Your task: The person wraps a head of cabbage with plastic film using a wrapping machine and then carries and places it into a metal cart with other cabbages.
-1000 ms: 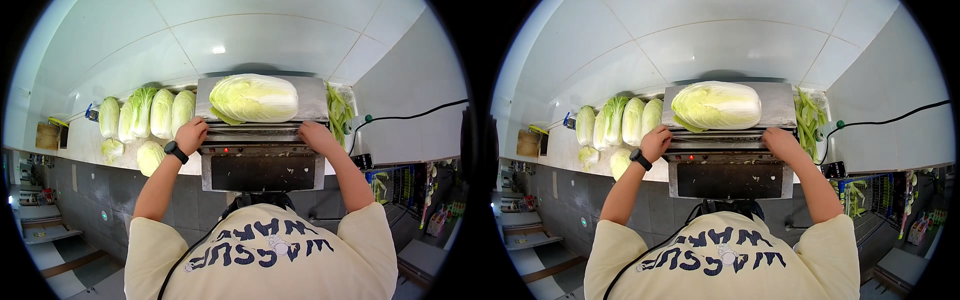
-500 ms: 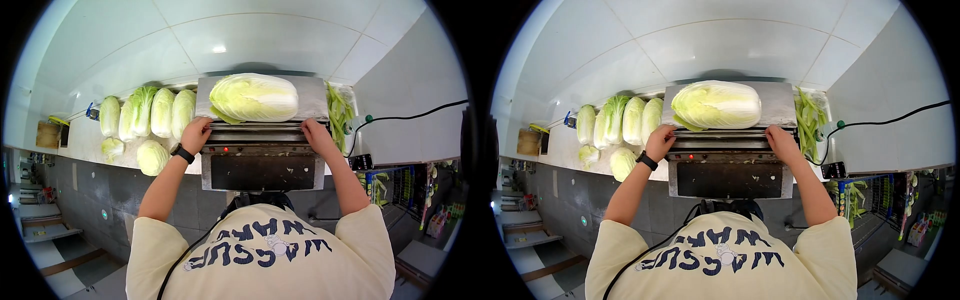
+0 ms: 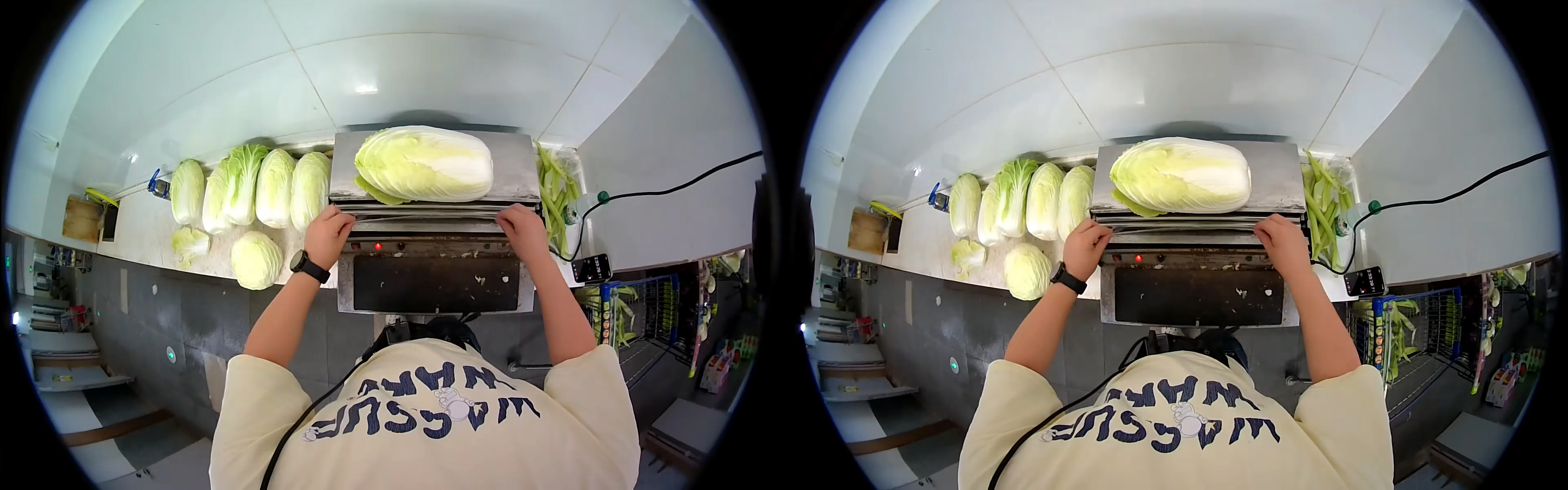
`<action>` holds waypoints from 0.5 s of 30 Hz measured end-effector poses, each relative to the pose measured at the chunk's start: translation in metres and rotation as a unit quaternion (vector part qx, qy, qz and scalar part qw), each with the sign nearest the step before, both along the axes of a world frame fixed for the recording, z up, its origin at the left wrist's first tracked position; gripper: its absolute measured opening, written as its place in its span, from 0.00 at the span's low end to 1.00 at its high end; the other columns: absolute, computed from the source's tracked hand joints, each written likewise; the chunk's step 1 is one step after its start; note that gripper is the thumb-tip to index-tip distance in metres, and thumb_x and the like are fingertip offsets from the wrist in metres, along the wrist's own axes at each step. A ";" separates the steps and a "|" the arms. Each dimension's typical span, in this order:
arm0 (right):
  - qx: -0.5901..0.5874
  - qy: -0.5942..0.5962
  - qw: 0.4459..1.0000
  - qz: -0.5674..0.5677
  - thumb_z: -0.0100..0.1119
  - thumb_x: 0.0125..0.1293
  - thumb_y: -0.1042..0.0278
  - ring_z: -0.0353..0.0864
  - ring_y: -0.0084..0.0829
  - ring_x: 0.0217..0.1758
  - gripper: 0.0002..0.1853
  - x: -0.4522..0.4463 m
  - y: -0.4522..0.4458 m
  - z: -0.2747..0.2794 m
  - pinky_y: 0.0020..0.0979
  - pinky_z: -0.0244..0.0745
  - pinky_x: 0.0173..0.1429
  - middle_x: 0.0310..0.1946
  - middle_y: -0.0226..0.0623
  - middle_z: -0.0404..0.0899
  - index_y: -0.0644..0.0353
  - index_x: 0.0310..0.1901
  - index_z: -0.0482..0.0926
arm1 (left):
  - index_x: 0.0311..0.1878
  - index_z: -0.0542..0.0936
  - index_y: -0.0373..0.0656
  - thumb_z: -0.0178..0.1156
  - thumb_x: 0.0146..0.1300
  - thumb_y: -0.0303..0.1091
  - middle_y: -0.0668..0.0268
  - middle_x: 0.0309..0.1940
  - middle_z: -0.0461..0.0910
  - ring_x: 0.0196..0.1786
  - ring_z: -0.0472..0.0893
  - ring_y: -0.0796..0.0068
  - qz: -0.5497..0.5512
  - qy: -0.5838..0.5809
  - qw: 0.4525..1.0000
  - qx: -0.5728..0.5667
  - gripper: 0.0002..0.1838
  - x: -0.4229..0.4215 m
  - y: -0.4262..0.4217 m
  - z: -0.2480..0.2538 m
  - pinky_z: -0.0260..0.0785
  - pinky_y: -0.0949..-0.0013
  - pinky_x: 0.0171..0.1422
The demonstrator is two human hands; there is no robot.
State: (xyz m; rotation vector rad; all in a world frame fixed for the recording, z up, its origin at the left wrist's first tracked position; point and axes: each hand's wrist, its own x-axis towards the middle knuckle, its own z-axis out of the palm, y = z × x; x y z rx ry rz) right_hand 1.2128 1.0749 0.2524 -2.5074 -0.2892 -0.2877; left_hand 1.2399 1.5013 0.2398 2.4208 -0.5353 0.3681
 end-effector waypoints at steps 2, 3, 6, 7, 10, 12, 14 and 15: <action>0.022 -0.019 1.000 -0.012 0.67 0.62 0.74 0.83 0.44 0.38 0.03 -0.013 0.001 0.010 0.38 0.78 0.43 0.34 0.39 0.81 0.61 0.37 0.84 | 0.37 0.85 0.41 0.68 0.59 0.25 0.61 0.32 0.77 0.34 0.81 0.57 0.007 -0.003 1.000 -0.016 0.03 -0.010 0.000 0.009 0.74 0.59 0.38; 0.037 -0.033 0.999 -0.015 0.67 0.62 0.75 0.83 0.43 0.37 0.03 -0.020 0.001 0.015 0.38 0.78 0.42 0.34 0.39 0.81 0.62 0.38 0.84 | 0.37 0.85 0.41 0.68 0.59 0.24 0.61 0.32 0.78 0.34 0.81 0.58 0.003 -0.010 1.000 -0.022 0.04 -0.017 -0.001 0.015 0.73 0.60 0.38; 0.075 -0.029 0.996 -0.034 0.69 0.60 0.78 0.83 0.41 0.36 0.05 -0.045 0.008 0.040 0.35 0.77 0.40 0.34 0.39 0.82 0.63 0.38 0.84 | 0.38 0.86 0.40 0.69 0.57 0.22 0.62 0.32 0.78 0.34 0.81 0.60 -0.010 -0.034 0.999 -0.037 0.06 -0.035 0.002 0.042 0.73 0.62 0.37; 0.088 -0.021 0.995 -0.043 0.69 0.60 0.79 0.83 0.41 0.36 0.05 -0.053 0.009 0.050 0.35 0.77 0.40 0.33 0.39 0.82 0.63 0.38 0.84 | 0.39 0.86 0.40 0.70 0.57 0.21 0.62 0.31 0.78 0.34 0.81 0.62 -0.014 -0.041 0.998 -0.039 0.07 -0.039 0.003 0.052 0.73 0.63 0.37; 0.087 -0.069 0.993 -0.034 0.69 0.59 0.80 0.84 0.39 0.36 0.06 -0.072 0.014 0.080 0.33 0.77 0.40 0.33 0.40 0.82 0.64 0.38 0.84 | 0.39 0.86 0.39 0.70 0.55 0.19 0.62 0.31 0.79 0.33 0.81 0.64 -0.034 -0.075 0.996 -0.043 0.09 -0.048 0.008 0.083 0.73 0.66 0.37; 0.081 -0.087 0.992 -0.049 0.69 0.60 0.81 0.84 0.39 0.35 0.05 -0.083 0.014 0.096 0.32 0.77 0.39 0.33 0.40 0.83 0.65 0.38 0.84 | 0.39 0.86 0.39 0.70 0.55 0.18 0.63 0.31 0.78 0.32 0.80 0.65 -0.039 -0.071 0.995 -0.052 0.09 -0.053 0.012 0.102 0.73 0.67 0.37; 0.080 -0.095 0.990 -0.060 0.68 0.61 0.81 0.83 0.38 0.35 0.05 -0.091 0.016 0.115 0.31 0.77 0.39 0.33 0.41 0.83 0.65 0.38 0.84 | 0.39 0.86 0.39 0.70 0.56 0.19 0.63 0.32 0.78 0.33 0.80 0.65 -0.040 -0.076 0.995 -0.053 0.08 -0.055 0.014 0.125 0.73 0.67 0.37; 0.082 -0.094 0.990 -0.064 0.68 0.61 0.81 0.83 0.37 0.35 0.04 -0.093 0.017 0.127 0.31 0.76 0.39 0.33 0.41 0.83 0.65 0.38 0.84 | 0.39 0.86 0.40 0.70 0.56 0.20 0.63 0.33 0.78 0.34 0.81 0.64 -0.041 -0.080 0.995 -0.052 0.08 -0.054 0.015 0.135 0.73 0.67 0.38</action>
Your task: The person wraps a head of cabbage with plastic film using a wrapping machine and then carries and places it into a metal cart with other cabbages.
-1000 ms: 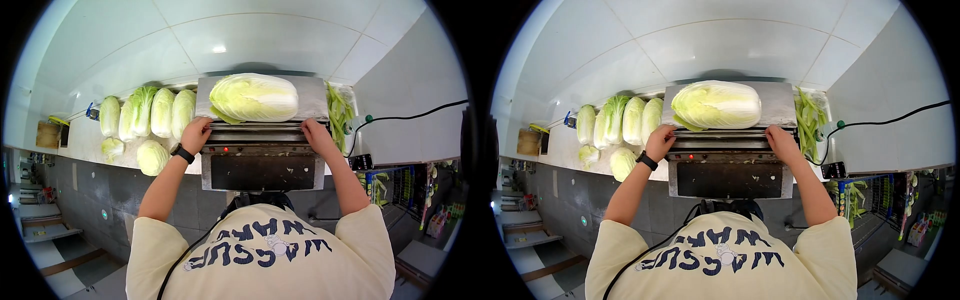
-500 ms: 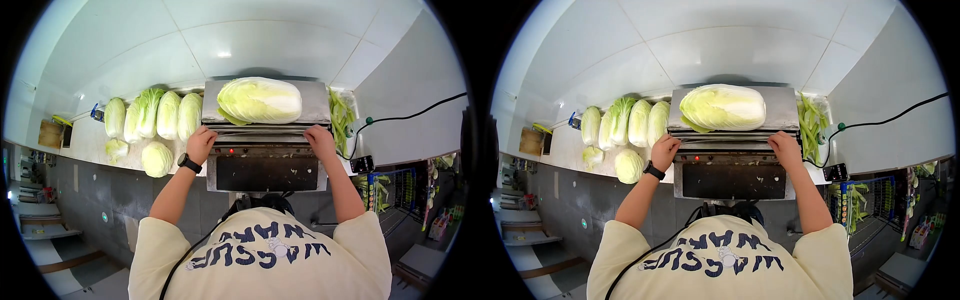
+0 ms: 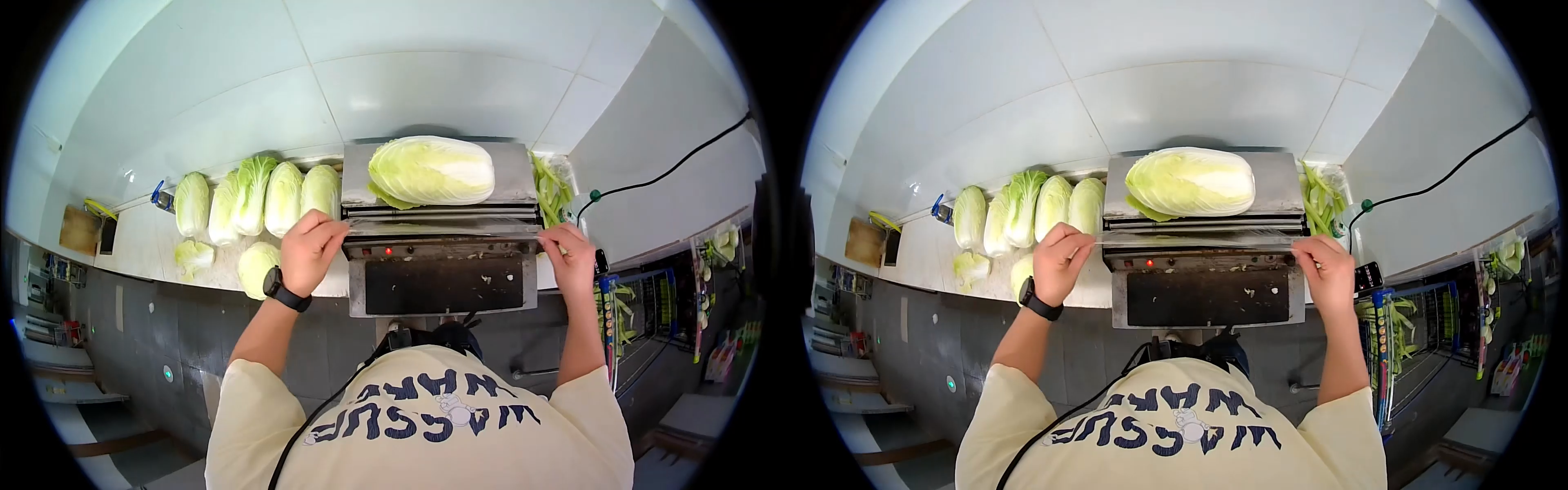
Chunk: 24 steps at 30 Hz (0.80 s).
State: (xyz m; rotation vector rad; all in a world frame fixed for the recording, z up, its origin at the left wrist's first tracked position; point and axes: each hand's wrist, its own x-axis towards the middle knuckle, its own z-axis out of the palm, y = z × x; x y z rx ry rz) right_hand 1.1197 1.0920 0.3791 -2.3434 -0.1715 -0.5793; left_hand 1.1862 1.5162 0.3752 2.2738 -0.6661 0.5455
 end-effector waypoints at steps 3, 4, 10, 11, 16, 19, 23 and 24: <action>-0.009 -0.031 0.999 -0.006 0.67 0.61 0.82 0.82 0.34 0.33 0.03 -0.001 0.003 0.032 0.29 0.74 0.38 0.32 0.40 0.82 0.65 0.37 0.84 | 0.40 0.87 0.41 0.70 0.56 0.20 0.63 0.33 0.79 0.35 0.81 0.64 -0.004 -0.022 1.000 -0.002 0.08 0.007 0.000 0.033 0.73 0.67 0.38; -0.015 -0.046 0.999 -0.006 0.67 0.61 0.82 0.82 0.34 0.33 0.03 0.002 0.002 0.040 0.29 0.74 0.38 0.31 0.40 0.82 0.65 0.37 0.84 | 0.39 0.87 0.40 0.70 0.55 0.20 0.63 0.33 0.79 0.35 0.81 0.64 -0.005 -0.028 1.000 -0.008 0.08 0.012 -0.001 0.043 0.72 0.67 0.38; 0.021 -0.040 0.999 -0.016 0.66 0.63 0.80 0.79 0.23 0.33 0.02 0.035 -0.020 0.088 0.25 0.72 0.39 0.28 0.33 0.81 0.66 0.37 0.84 | 0.38 0.86 0.38 0.70 0.57 0.20 0.62 0.33 0.81 0.34 0.81 0.69 -0.013 -0.047 0.998 -0.044 0.06 0.050 -0.007 0.096 0.73 0.69 0.39; 0.042 -0.029 0.998 -0.025 0.66 0.64 0.78 0.78 0.22 0.33 0.02 0.046 -0.025 0.092 0.25 0.72 0.40 0.28 0.32 0.81 0.66 0.38 0.84 | 0.38 0.86 0.38 0.69 0.57 0.20 0.63 0.32 0.81 0.34 0.81 0.69 -0.014 -0.045 0.998 -0.049 0.06 0.060 -0.008 0.102 0.72 0.69 0.39; 0.146 0.023 0.989 -0.021 0.66 0.68 0.70 0.78 0.19 0.33 0.08 0.132 -0.042 0.107 0.23 0.74 0.42 0.29 0.29 0.83 0.67 0.40 0.85 | 0.37 0.87 0.38 0.71 0.60 0.25 0.65 0.30 0.82 0.32 0.80 0.73 -0.005 -0.041 0.997 -0.068 0.04 0.134 -0.022 0.114 0.71 0.71 0.37; 0.182 0.043 0.982 -0.001 0.68 0.67 0.68 0.79 0.19 0.33 0.10 0.190 -0.044 0.103 0.24 0.75 0.42 0.29 0.30 0.82 0.68 0.41 0.85 | 0.38 0.87 0.38 0.71 0.61 0.29 0.66 0.30 0.83 0.32 0.80 0.76 0.022 0.005 0.995 -0.101 0.05 0.191 -0.028 0.099 0.72 0.72 0.38; 0.218 0.086 0.972 0.013 0.67 0.67 0.69 0.79 0.20 0.31 0.09 0.270 -0.059 0.063 0.24 0.76 0.40 0.29 0.30 0.83 0.68 0.41 0.86 | 0.40 0.88 0.37 0.70 0.62 0.32 0.65 0.30 0.86 0.32 0.81 0.77 0.043 0.107 0.981 -0.154 0.08 0.267 -0.033 0.055 0.74 0.73 0.40; 0.223 0.098 0.970 0.011 0.67 0.67 0.69 0.79 0.20 0.31 0.09 0.286 -0.061 0.050 0.24 0.76 0.40 0.29 0.30 0.83 0.68 0.41 0.86 | 0.39 0.88 0.37 0.70 0.62 0.32 0.63 0.29 0.87 0.31 0.82 0.77 0.055 0.125 0.980 -0.148 0.08 0.281 -0.035 0.043 0.74 0.72 0.40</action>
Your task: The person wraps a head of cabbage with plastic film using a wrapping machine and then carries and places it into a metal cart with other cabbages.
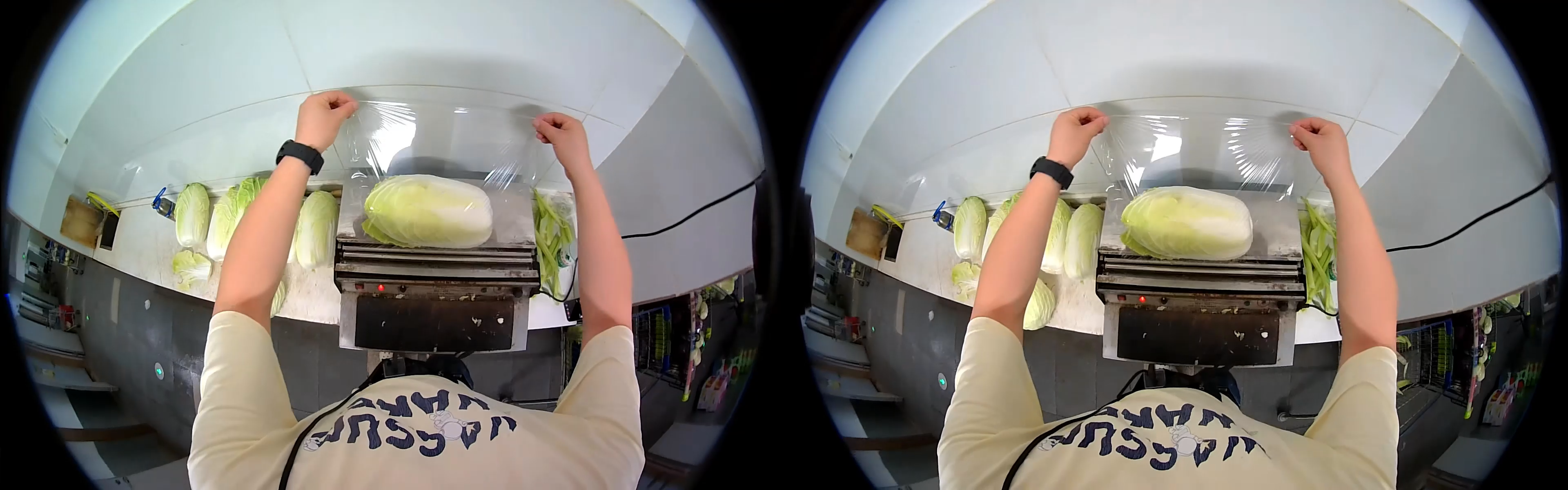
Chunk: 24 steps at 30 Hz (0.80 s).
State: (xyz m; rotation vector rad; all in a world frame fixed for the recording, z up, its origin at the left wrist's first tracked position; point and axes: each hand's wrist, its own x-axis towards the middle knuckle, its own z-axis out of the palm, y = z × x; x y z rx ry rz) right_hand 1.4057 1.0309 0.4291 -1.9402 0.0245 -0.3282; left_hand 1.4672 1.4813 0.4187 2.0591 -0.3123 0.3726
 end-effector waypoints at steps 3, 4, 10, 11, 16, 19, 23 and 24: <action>0.004 0.043 0.999 -0.004 0.69 0.65 0.70 0.77 0.20 0.28 0.07 0.042 -0.006 -0.050 0.25 0.75 0.35 0.27 0.30 0.82 0.66 0.38 0.86 | 0.38 0.88 0.36 0.70 0.62 0.33 0.62 0.29 0.87 0.31 0.83 0.75 0.026 0.056 0.998 0.026 0.09 0.035 -0.003 -0.047 0.75 0.70 0.40; -0.009 0.065 0.998 -0.010 0.69 0.64 0.70 0.77 0.20 0.27 0.07 0.053 -0.008 -0.066 0.25 0.74 0.34 0.26 0.30 0.82 0.66 0.36 0.87 | 0.36 0.88 0.37 0.71 0.60 0.35 0.61 0.28 0.87 0.31 0.84 0.72 0.037 0.067 0.996 0.042 0.10 0.043 -0.004 -0.060 0.76 0.67 0.40; -0.117 0.174 0.978 0.017 0.74 0.57 0.65 0.78 0.23 0.26 0.10 0.091 -0.014 -0.165 0.31 0.75 0.33 0.25 0.34 0.84 0.63 0.34 0.88 | 0.36 0.88 0.39 0.72 0.57 0.38 0.59 0.29 0.87 0.32 0.85 0.66 0.041 0.206 0.950 0.232 0.11 0.067 -0.008 -0.140 0.78 0.64 0.43; -0.127 0.193 0.973 0.020 0.74 0.57 0.66 0.78 0.23 0.26 0.10 0.092 -0.014 -0.173 0.30 0.74 0.33 0.25 0.33 0.84 0.64 0.35 0.88 | 0.37 0.89 0.40 0.73 0.57 0.39 0.59 0.31 0.88 0.34 0.86 0.64 0.036 0.225 0.936 0.267 0.12 0.069 -0.008 -0.150 0.79 0.63 0.46; -0.197 0.219 0.955 0.038 0.73 0.57 0.66 0.79 0.24 0.28 0.10 0.079 -0.004 -0.197 0.31 0.75 0.35 0.25 0.34 0.85 0.65 0.35 0.89 | 0.32 0.89 0.35 0.74 0.54 0.37 0.58 0.25 0.87 0.26 0.84 0.67 -0.037 0.301 0.901 0.311 0.12 0.057 -0.007 -0.173 0.76 0.63 0.36; -0.204 0.226 0.952 0.041 0.73 0.57 0.65 0.82 0.27 0.28 0.11 0.078 -0.005 -0.205 0.32 0.76 0.36 0.26 0.37 0.87 0.64 0.34 0.89 | 0.31 0.89 0.35 0.74 0.54 0.37 0.58 0.24 0.87 0.26 0.84 0.68 -0.045 0.308 0.900 0.305 0.13 0.049 -0.007 -0.175 0.76 0.64 0.35; -0.226 0.197 0.953 0.045 0.73 0.58 0.64 0.85 0.29 0.29 0.11 0.068 -0.004 -0.205 0.32 0.78 0.38 0.28 0.39 0.88 0.64 0.35 0.89 | 0.30 0.89 0.34 0.74 0.55 0.34 0.58 0.24 0.87 0.25 0.84 0.69 -0.042 0.303 0.909 0.284 0.11 0.043 -0.005 -0.175 0.76 0.65 0.34; -0.222 0.207 0.952 0.046 0.73 0.58 0.65 0.86 0.30 0.30 0.11 0.065 -0.003 -0.206 0.32 0.78 0.39 0.28 0.39 0.88 0.64 0.35 0.89 | 0.30 0.88 0.34 0.74 0.55 0.34 0.58 0.24 0.87 0.25 0.84 0.69 -0.039 0.306 0.910 0.278 0.10 0.042 -0.004 -0.178 0.76 0.65 0.34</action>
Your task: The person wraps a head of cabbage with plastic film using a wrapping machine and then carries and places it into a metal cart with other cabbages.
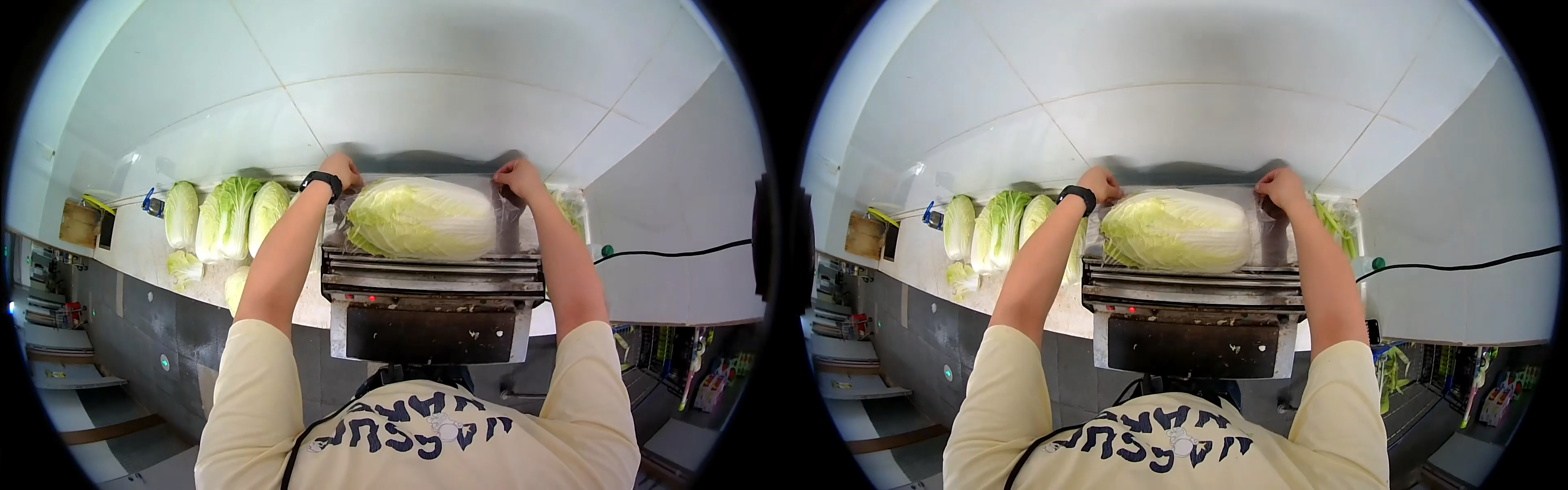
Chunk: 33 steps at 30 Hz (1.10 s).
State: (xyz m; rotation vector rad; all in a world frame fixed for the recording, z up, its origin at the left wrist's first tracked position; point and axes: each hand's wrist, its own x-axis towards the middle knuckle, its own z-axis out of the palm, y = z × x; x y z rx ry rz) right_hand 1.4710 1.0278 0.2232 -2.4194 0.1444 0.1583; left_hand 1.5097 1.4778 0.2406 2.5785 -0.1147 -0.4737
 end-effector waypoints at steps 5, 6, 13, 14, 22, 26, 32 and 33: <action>0.030 0.006 0.999 -0.009 0.72 0.58 0.64 0.86 0.31 0.31 0.10 -0.004 0.002 -0.007 0.34 0.79 0.40 0.28 0.39 0.88 0.62 0.35 0.89 | 0.31 0.88 0.33 0.73 0.55 0.32 0.58 0.24 0.86 0.24 0.83 0.70 0.028 0.004 0.999 -0.028 0.09 -0.005 0.004 -0.003 0.77 0.66 0.33; 0.033 0.006 0.999 -0.014 0.72 0.57 0.63 0.87 0.33 0.32 0.10 -0.005 0.002 -0.008 0.35 0.80 0.41 0.29 0.39 0.88 0.61 0.34 0.89 | 0.31 0.88 0.33 0.73 0.55 0.32 0.59 0.24 0.87 0.24 0.83 0.70 0.035 0.005 0.999 -0.036 0.09 -0.005 0.005 -0.005 0.77 0.66 0.33; 0.019 0.018 0.999 -0.021 0.75 0.53 0.60 0.88 0.40 0.35 0.11 -0.006 0.004 -0.011 0.39 0.81 0.43 0.30 0.42 0.88 0.58 0.33 0.89 | 0.35 0.90 0.40 0.75 0.52 0.41 0.54 0.32 0.89 0.34 0.87 0.59 0.015 0.025 0.999 0.035 0.14 -0.014 0.005 -0.003 0.79 0.60 0.45; -0.003 0.010 1.000 -0.024 0.75 0.52 0.59 0.88 0.41 0.35 0.12 -0.009 0.005 -0.011 0.40 0.81 0.44 0.30 0.42 0.88 0.58 0.33 0.89 | 0.35 0.90 0.40 0.75 0.52 0.41 0.54 0.32 0.89 0.35 0.87 0.59 0.001 0.012 0.999 0.047 0.14 -0.015 0.005 -0.004 0.79 0.60 0.45; -0.106 0.031 0.994 -0.010 0.80 0.48 0.52 0.88 0.37 0.31 0.19 -0.037 0.017 0.017 0.37 0.81 0.40 0.27 0.42 0.88 0.61 0.28 0.86 | 0.40 0.90 0.39 0.72 0.56 0.43 0.52 0.35 0.89 0.38 0.86 0.57 -0.022 0.036 0.999 0.003 0.17 -0.039 0.010 -0.010 0.78 0.58 0.48; -0.104 0.087 0.991 0.001 0.79 0.48 0.50 0.88 0.43 0.34 0.20 -0.042 0.011 0.018 0.39 0.82 0.42 0.30 0.46 0.88 0.62 0.30 0.87 | 0.43 0.88 0.36 0.70 0.57 0.48 0.57 0.34 0.88 0.37 0.83 0.66 -0.001 0.082 0.996 -0.024 0.22 -0.054 0.017 -0.003 0.76 0.62 0.47; -0.203 0.101 0.971 0.076 0.71 0.51 0.48 0.87 0.48 0.33 0.22 -0.040 0.003 -0.017 0.40 0.82 0.43 0.31 0.50 0.87 0.63 0.34 0.89 | 0.49 0.87 0.40 0.68 0.63 0.44 0.71 0.22 0.77 0.17 0.67 0.82 0.020 0.130 0.986 -0.099 0.18 -0.057 0.034 -0.016 0.56 0.74 0.19; -0.190 0.140 0.968 0.089 0.70 0.52 0.49 0.87 0.47 0.33 0.21 -0.042 0.005 -0.014 0.40 0.82 0.42 0.30 0.49 0.87 0.63 0.34 0.89 | 0.48 0.87 0.41 0.68 0.63 0.46 0.70 0.22 0.78 0.18 0.69 0.80 0.018 0.161 0.981 -0.106 0.19 -0.060 0.041 -0.013 0.59 0.72 0.20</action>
